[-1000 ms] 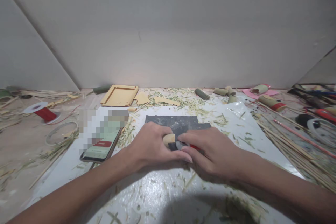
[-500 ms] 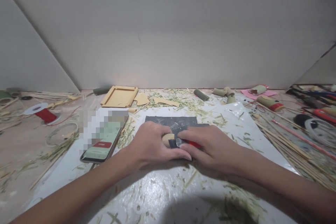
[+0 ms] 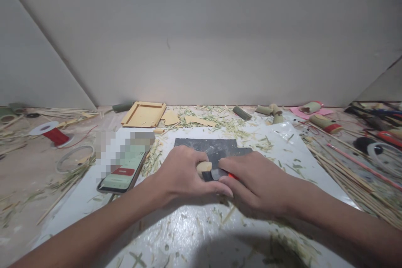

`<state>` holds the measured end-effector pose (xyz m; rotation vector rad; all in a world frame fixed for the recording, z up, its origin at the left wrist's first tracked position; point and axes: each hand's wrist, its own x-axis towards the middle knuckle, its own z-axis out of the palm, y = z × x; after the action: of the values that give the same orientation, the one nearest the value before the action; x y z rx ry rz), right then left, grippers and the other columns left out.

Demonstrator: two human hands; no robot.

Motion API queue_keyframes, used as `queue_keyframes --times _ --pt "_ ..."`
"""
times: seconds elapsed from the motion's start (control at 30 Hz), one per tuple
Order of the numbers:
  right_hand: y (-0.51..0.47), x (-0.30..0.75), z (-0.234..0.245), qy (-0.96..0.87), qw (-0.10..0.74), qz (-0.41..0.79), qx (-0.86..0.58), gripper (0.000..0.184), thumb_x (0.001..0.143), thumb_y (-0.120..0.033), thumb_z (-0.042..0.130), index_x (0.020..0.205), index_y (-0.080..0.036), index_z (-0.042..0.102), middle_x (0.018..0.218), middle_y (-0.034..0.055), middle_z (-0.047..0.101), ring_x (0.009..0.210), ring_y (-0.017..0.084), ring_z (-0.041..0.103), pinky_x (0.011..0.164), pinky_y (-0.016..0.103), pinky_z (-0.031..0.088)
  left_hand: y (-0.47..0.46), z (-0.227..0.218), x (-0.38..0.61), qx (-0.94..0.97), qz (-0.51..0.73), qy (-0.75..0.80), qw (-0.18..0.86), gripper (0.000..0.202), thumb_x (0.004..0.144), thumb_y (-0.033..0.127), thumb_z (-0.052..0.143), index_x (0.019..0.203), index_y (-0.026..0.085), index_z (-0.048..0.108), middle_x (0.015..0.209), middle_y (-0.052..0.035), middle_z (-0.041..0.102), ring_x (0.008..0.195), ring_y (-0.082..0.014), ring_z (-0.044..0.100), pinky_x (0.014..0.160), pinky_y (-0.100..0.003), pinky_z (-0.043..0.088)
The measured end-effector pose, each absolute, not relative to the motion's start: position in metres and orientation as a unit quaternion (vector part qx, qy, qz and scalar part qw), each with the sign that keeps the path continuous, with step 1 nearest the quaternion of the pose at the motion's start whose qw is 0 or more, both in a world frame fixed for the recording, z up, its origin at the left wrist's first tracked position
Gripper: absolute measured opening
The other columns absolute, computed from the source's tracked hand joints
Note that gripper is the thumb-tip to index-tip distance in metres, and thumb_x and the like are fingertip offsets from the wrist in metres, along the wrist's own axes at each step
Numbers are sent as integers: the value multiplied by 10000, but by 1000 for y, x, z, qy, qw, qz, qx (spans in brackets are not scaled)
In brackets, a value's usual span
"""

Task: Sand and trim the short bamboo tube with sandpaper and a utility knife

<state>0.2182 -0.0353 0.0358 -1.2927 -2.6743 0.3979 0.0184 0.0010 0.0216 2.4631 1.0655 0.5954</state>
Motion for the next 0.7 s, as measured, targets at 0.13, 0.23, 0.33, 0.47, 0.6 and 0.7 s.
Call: queue_keyframes --times 0.13,0.23,0.33,0.47,0.6,0.7 --pt "-35 219 35 -889 78 129 -431 329 950 -412 322 711 -208 419 610 -13 523 514 127 372 521 279 195 3 21 18 874 212 389 201 539 625 548 708 487 179 340 453 76 329 477 -86 267 473 -257 198" --pt "-34 220 33 -889 80 133 -431 340 954 -428 313 716 -209 418 616 -17 522 521 126 361 528 278 191 5 21 17 873 213 390 202 524 614 548 712 494 180 358 460 74 363 481 -87 293 477 -253 214" --pt "-34 219 32 -886 83 146 -433 338 951 -433 332 714 -209 421 613 -21 519 527 125 362 532 274 192 4 21 17 875 216 385 200 533 620 550 711 501 179 348 462 75 351 482 -86 289 481 -255 219" --pt "-34 218 35 -884 82 167 -429 322 946 -407 367 703 -203 421 585 -27 490 515 117 361 533 268 206 1 21 17 878 226 381 178 587 618 587 700 495 178 297 452 73 310 475 -88 268 479 -263 213" --pt "-35 218 38 -884 80 166 -430 328 944 -405 381 693 -198 423 573 -25 481 508 111 363 529 266 206 1 21 18 883 236 375 156 627 636 641 661 485 181 262 437 67 288 459 -89 254 471 -270 206" --pt "-35 219 37 -882 92 157 -435 325 935 -409 396 690 -198 427 577 -25 488 514 111 371 529 264 203 2 21 19 885 235 378 136 645 641 683 633 483 183 258 429 59 304 457 -93 269 477 -275 206"
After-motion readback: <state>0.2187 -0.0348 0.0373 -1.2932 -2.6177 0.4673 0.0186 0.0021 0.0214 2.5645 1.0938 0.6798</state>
